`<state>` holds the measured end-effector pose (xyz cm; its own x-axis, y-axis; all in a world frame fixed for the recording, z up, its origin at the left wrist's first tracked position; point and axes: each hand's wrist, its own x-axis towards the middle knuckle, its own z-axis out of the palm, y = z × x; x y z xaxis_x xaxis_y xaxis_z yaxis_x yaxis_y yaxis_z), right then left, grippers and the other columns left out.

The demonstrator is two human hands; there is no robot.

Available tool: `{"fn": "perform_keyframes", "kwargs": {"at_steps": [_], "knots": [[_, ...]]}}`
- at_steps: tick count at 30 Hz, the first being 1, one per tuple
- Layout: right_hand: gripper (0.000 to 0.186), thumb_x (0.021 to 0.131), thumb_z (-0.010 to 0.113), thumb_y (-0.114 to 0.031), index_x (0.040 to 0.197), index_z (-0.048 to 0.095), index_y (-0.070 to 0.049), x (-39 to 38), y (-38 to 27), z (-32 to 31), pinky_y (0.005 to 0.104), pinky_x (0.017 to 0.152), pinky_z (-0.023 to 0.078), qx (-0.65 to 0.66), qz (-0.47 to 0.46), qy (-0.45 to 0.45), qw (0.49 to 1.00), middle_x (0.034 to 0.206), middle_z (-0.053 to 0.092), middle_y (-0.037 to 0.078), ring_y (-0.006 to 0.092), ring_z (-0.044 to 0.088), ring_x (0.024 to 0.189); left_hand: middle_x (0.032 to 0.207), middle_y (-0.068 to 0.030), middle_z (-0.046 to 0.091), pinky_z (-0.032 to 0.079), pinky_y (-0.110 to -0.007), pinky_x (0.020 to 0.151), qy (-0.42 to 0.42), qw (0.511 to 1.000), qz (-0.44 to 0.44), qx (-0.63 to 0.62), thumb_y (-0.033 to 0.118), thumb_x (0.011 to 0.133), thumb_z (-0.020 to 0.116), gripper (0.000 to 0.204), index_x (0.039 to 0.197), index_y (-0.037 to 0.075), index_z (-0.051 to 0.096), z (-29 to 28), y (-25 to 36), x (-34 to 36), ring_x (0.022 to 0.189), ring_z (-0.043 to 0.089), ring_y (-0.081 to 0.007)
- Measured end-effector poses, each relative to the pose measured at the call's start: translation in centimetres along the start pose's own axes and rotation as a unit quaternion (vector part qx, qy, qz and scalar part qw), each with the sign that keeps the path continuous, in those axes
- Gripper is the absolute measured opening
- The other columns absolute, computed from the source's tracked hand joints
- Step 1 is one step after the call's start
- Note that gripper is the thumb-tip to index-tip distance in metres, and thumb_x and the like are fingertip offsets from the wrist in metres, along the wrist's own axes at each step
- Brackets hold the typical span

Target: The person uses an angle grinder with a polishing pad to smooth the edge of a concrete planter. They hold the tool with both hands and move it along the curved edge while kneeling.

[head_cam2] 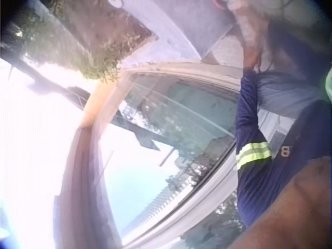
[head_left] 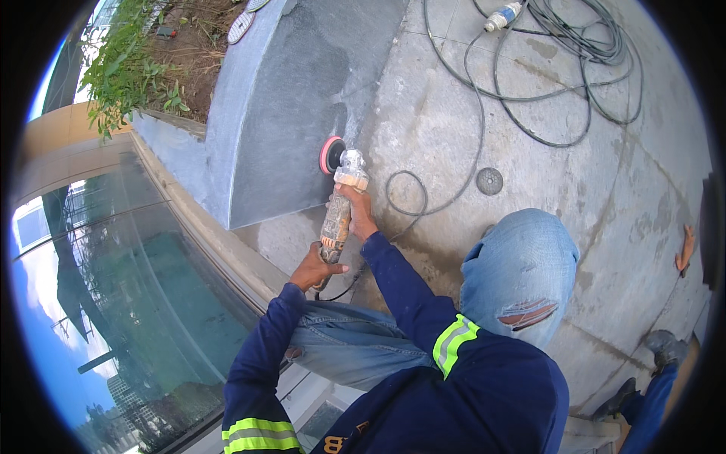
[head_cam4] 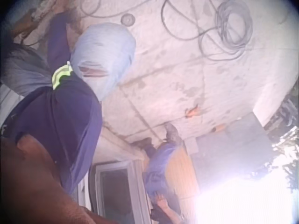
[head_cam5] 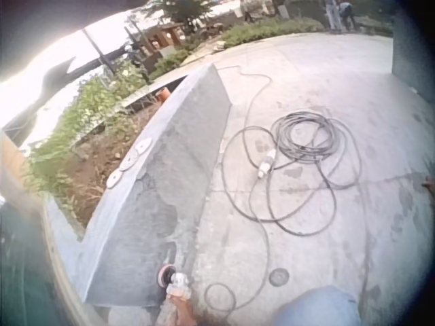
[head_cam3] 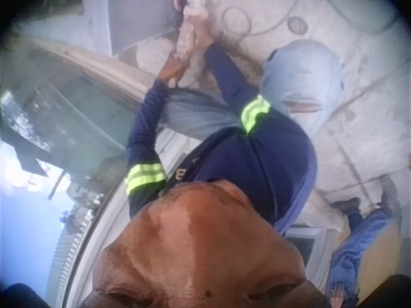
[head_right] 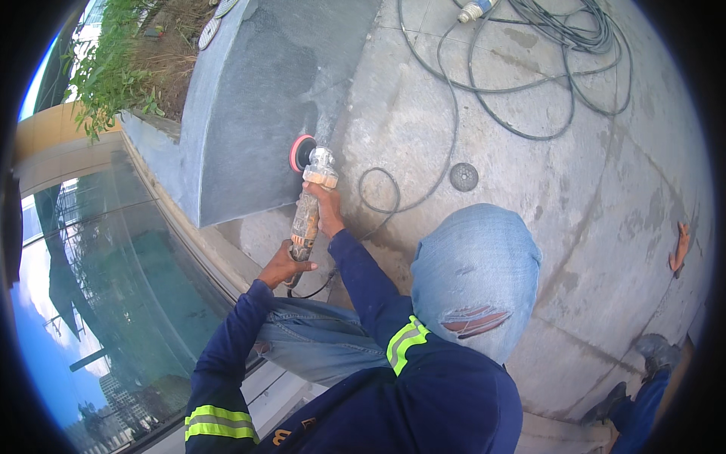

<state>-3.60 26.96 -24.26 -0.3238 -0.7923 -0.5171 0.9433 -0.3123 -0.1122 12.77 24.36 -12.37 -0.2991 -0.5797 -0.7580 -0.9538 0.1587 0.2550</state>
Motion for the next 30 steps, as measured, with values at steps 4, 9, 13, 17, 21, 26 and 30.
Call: {"fn": "perform_keyframes", "kwargs": {"at_steps": [4, 9, 13, 17, 21, 26, 30], "knots": [[0.042, 0.084, 0.081, -0.025, 0.114, 0.064, -0.002, 0.0, -1.8, 2.2, 0.0411, 0.065, 0.060, 0.006, -0.009, -0.005, 1.000, 0.088, 0.066, 0.011, 0.0254, 0.071, 0.073, 0.103, -0.0128, 0.071, 0.059, -0.034, 0.076, -0.108, 0.986, -0.056, -0.112, 0.028, 0.077, 0.096, 0.076, 0.131, -0.005, 0.054, -2.2, 1.7, 0.0, 0.084, 0.072, -0.0214], [0.040, 0.085, 0.080, -0.027, 0.112, 0.063, -0.002, 3.4, -3.4, 3.3, 0.0440, 0.066, 0.060, 0.046, -0.031, 0.015, 0.998, 0.088, 0.066, 0.013, 0.0281, 0.071, 0.073, 0.084, -0.0082, 0.067, 0.054, -0.030, 0.056, -0.065, 0.997, 0.017, -0.047, 0.019, 0.080, 0.090, 0.056, 0.121, -0.005, 0.061, -4.6, 2.1, 1.2, 0.062, 0.064, -0.0157], [0.039, 0.086, 0.079, -0.028, 0.110, 0.062, -0.003, 4.0, -1.7, 1.1, 0.0469, 0.069, 0.061, 0.060, -0.017, 0.048, 0.997, 0.089, 0.065, 0.014, 0.0307, 0.071, 0.076, 0.080, -0.0117, 0.067, 0.054, -0.035, 0.057, -0.063, 0.998, -0.002, 0.027, 0.021, 0.080, 0.086, 0.048, 0.116, -0.004, 0.066, -4.8, 2.6, 0.1, 0.061, 0.065, -0.0199], [0.039, 0.085, 0.080, -0.025, 0.113, 0.063, -0.004, 1.5, 1.2, 0.3, 0.0440, 0.070, 0.061, 0.050, 0.007, 0.046, 0.998, 0.088, 0.065, 0.012, 0.0273, 0.069, 0.073, 0.088, -0.0204, 0.074, 0.058, -0.044, 0.075, 0.013, 0.996, 0.066, 0.053, 0.029, 0.079, 0.087, 0.053, 0.118, -0.001, 0.068, -1.8, -4.0, -1.5, 0.076, 0.073, -0.0337], [0.040, 0.085, 0.080, -0.023, 0.115, 0.063, -0.004, -0.7, 0.9, 1.9, 0.0420, 0.070, 0.062, 0.015, -0.005, 0.007, 1.000, 0.088, 0.065, 0.011, 0.0256, 0.070, 0.075, 0.100, -0.0246, 0.076, 0.056, -0.047, 0.085, 0.107, 0.993, 0.004, 0.057, 0.035, 0.077, 0.087, 0.056, 0.119, 0.003, 0.070, 1.4, -5.2, -2.5, 0.097, 0.076, -0.0390], [0.040, 0.085, 0.079, -0.027, 0.114, 0.063, -0.004, 2.2, -3.1, 3.3, 0.0438, 0.068, 0.061, -0.011, -0.045, -0.032, 0.998, 0.089, 0.067, 0.013, 0.0279, 0.072, 0.075, 0.103, -0.0248, 0.076, 0.055, -0.052, 0.088, 0.173, 0.979, 0.044, 0.100, 0.036, 0.078, 0.085, 0.053, 0.120, 0.007, 0.069, 1.1, -0.6, 0.0, 0.103, 0.072, -0.0440], [0.040, 0.085, 0.080, -0.028, 0.113, 0.063, -0.004, 4.0, -3.9, 1.7, 0.0452, 0.068, 0.061, 0.002, -0.018, -0.014, 1.000, 0.089, 0.066, 0.012, 0.0286, 0.071, 0.076, 0.103, -0.0247, 0.076, 0.055, -0.053, 0.090, 0.161, 0.979, 0.046, 0.114, 0.038, 0.078, 0.084, 0.054, 0.121, 0.009, 0.067, 1.0, 0.6, 1.1, 0.104, 0.071, -0.0446]]}}
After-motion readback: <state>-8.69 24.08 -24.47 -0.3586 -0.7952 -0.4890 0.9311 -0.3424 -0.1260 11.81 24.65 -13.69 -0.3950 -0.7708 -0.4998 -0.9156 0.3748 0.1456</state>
